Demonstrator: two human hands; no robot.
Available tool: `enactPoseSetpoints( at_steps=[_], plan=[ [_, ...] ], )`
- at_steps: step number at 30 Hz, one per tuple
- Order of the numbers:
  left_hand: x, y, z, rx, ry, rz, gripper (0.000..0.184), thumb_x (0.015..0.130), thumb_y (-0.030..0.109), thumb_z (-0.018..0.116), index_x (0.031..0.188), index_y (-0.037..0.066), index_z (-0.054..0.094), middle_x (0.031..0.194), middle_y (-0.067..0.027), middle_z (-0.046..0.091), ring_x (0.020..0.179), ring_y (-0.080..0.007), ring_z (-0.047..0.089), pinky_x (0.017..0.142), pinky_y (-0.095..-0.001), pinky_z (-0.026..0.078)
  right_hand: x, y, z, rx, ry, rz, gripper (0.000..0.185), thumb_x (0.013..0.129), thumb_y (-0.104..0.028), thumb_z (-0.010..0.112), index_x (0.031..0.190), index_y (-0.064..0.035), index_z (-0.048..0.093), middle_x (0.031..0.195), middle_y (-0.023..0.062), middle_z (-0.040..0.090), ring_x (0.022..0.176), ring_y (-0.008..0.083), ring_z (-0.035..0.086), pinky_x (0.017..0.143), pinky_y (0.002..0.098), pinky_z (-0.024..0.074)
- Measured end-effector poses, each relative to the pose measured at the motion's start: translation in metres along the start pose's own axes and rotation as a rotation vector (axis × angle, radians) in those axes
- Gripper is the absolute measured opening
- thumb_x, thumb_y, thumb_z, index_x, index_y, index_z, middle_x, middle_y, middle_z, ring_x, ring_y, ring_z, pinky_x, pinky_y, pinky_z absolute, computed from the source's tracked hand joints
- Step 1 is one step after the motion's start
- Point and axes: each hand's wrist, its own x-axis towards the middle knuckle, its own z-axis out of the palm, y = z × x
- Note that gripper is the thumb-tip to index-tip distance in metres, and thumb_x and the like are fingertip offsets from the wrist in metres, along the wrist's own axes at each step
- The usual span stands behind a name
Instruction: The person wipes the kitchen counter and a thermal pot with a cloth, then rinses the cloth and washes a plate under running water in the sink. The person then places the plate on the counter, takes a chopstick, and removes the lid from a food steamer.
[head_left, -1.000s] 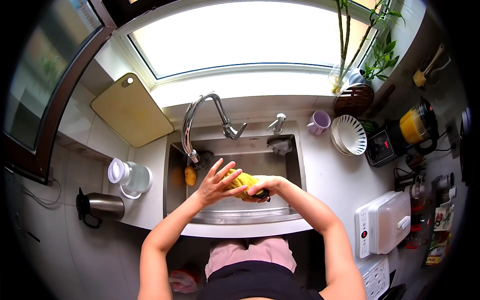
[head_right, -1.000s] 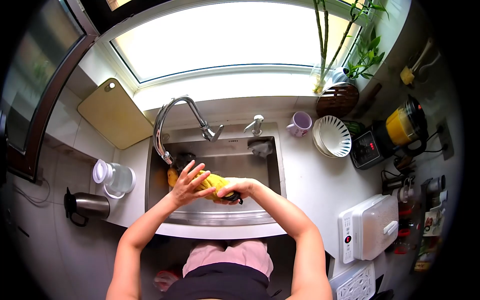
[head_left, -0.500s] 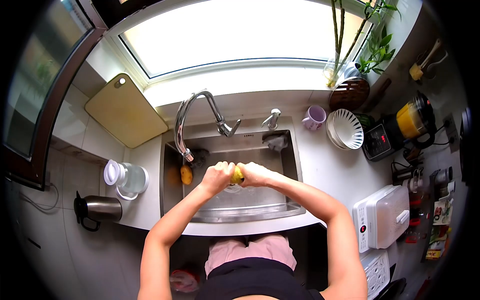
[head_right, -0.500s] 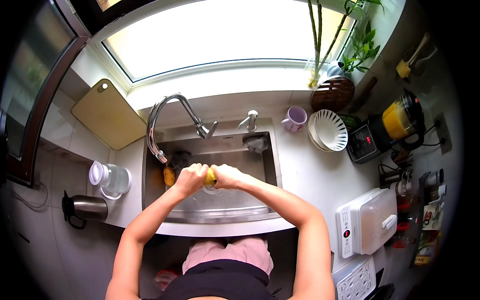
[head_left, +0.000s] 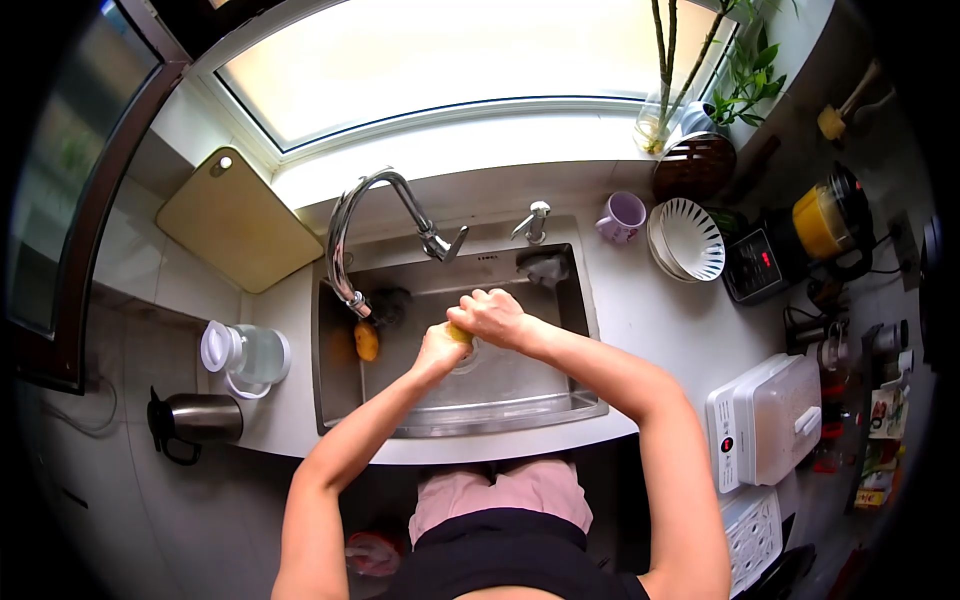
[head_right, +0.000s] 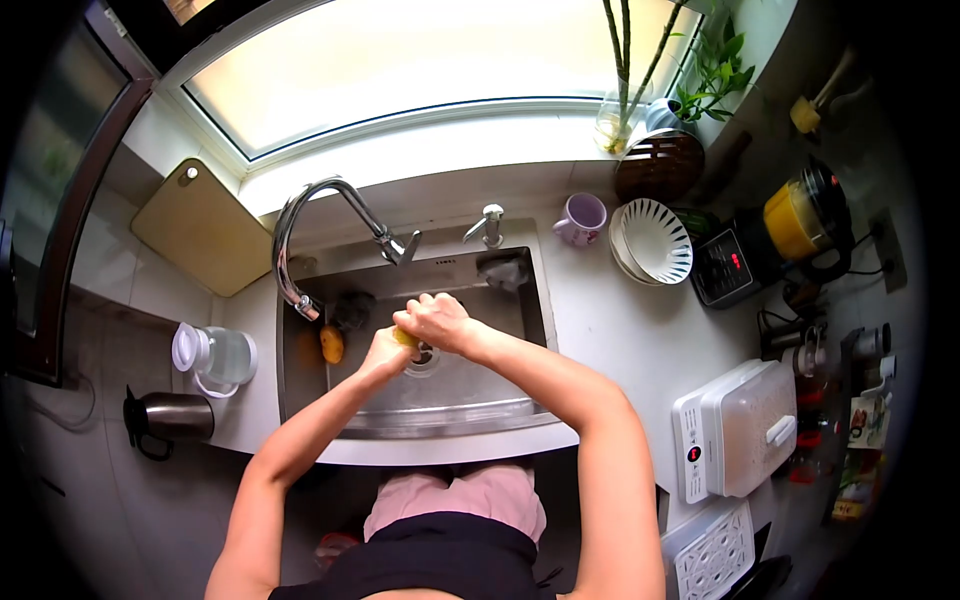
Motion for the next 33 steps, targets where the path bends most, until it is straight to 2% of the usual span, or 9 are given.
enactPoseSetpoints(
  at_steps=[9,10,12,14,16,19,23,28,33],
  plan=[
    [0.020,-0.031,-0.013,-0.265,-0.644,-0.421,0.034,0.079,0.012,0.073,0.063,0.015,0.043,0.053,0.0073,0.032,0.043,-0.0046,0.024,0.040,-0.0258,0.016,-0.052,-0.032,0.034,-0.033,0.079,0.040,0.036,0.079,-0.024,0.062,0.114,-0.0182,0.059,0.083,0.0042,0.054,0.065,0.0209,0.059,0.050,0.0300,0.0492],
    [0.031,-0.062,-0.011,-0.450,-0.768,-0.489,0.017,0.082,0.015,0.072,0.085,0.014,0.055,0.064,0.0031,0.047,0.048,-0.0060,0.039,0.043,-0.0238,0.029,-0.060,-0.030,0.039,0.015,-0.013,0.038,0.036,0.079,-0.024,0.063,0.114,-0.0174,0.059,0.082,0.0051,0.056,0.066,0.0226,0.062,0.051,0.0312,0.0511],
    [0.010,-0.064,-0.003,-0.723,-0.386,-0.479,0.042,0.086,0.020,0.070,0.121,0.012,0.048,0.094,-0.0063,0.061,0.066,-0.0125,0.058,0.057,-0.0262,0.047,-0.073,-0.026,0.029,0.149,-0.107,0.149,0.034,0.079,-0.025,0.066,0.111,-0.0152,0.059,0.079,0.0073,0.058,0.068,0.0252,0.066,0.052,0.0343,0.0528],
    [-0.004,-0.064,-0.004,-0.651,-0.363,-0.361,0.078,0.085,0.029,0.071,0.146,0.013,0.025,0.132,-0.0180,0.050,0.099,-0.0273,0.064,0.080,-0.0408,0.055,-0.091,-0.019,0.031,0.426,-0.049,0.515,0.032,0.082,-0.024,0.066,0.110,-0.0115,0.056,0.078,0.0098,0.059,0.073,0.0276,0.068,0.050,0.0378,0.0521],
    [-0.036,-0.045,-0.007,0.189,-0.214,0.301,0.088,0.078,0.030,0.076,0.149,0.017,0.026,0.145,-0.0181,0.037,0.123,-0.0339,0.050,0.098,-0.0486,0.045,-0.105,-0.013,0.033,0.647,-0.039,0.676,0.032,0.086,-0.030,0.066,0.109,-0.0113,0.055,0.074,0.0081,0.057,0.055,0.0199,0.062,0.041,0.0321,0.0439],
    [-0.047,-0.021,-0.019,0.834,-0.113,0.824,0.091,0.067,0.029,0.080,0.147,0.028,0.035,0.156,-0.0120,0.020,0.143,-0.0347,0.020,0.112,-0.0522,0.026,-0.086,-0.018,-0.028,2.067,-0.395,1.056,0.031,0.093,-0.037,0.061,0.111,-0.0139,0.053,0.073,0.0018,0.051,0.042,0.0039,0.032,0.036,0.0194,0.0209],
    [-0.025,-0.008,-0.031,0.763,0.103,1.316,0.076,0.070,0.021,0.077,0.136,0.044,0.046,0.145,-0.0068,0.034,0.135,-0.0353,0.035,0.110,-0.0537,0.034,-0.075,-0.029,-0.047,2.644,-0.720,0.694,0.041,0.095,-0.037,0.053,0.121,-0.0061,0.050,0.075,0.0058,0.050,0.040,0.0032,0.031,0.035,0.0174,0.0228],
    [-0.019,0.044,-0.039,0.611,0.333,1.724,0.053,0.068,0.013,0.077,0.114,0.028,0.055,0.105,-0.0063,0.047,0.095,-0.0253,0.055,0.077,-0.0387,0.056,-0.048,-0.055,-0.077,2.763,-0.867,0.347,0.057,0.092,-0.046,0.056,0.129,-0.0035,0.046,0.075,0.0052,0.048,0.038,0.0027,0.028,0.035,0.0168,0.0244],
    [-0.032,0.086,-0.057,0.684,0.362,1.740,0.047,0.066,0.006,0.081,0.105,0.010,0.055,0.079,-0.0036,0.052,0.057,-0.0172,0.053,0.050,-0.0276,0.047,-0.035,-0.059,-0.117,2.584,-0.749,0.414,0.045,0.088,-0.029,0.069,0.120,-0.0078,0.045,0.073,0.0008,0.045,0.044,0.0035,0.030,0.038,0.0194,0.0223]
  ],
)
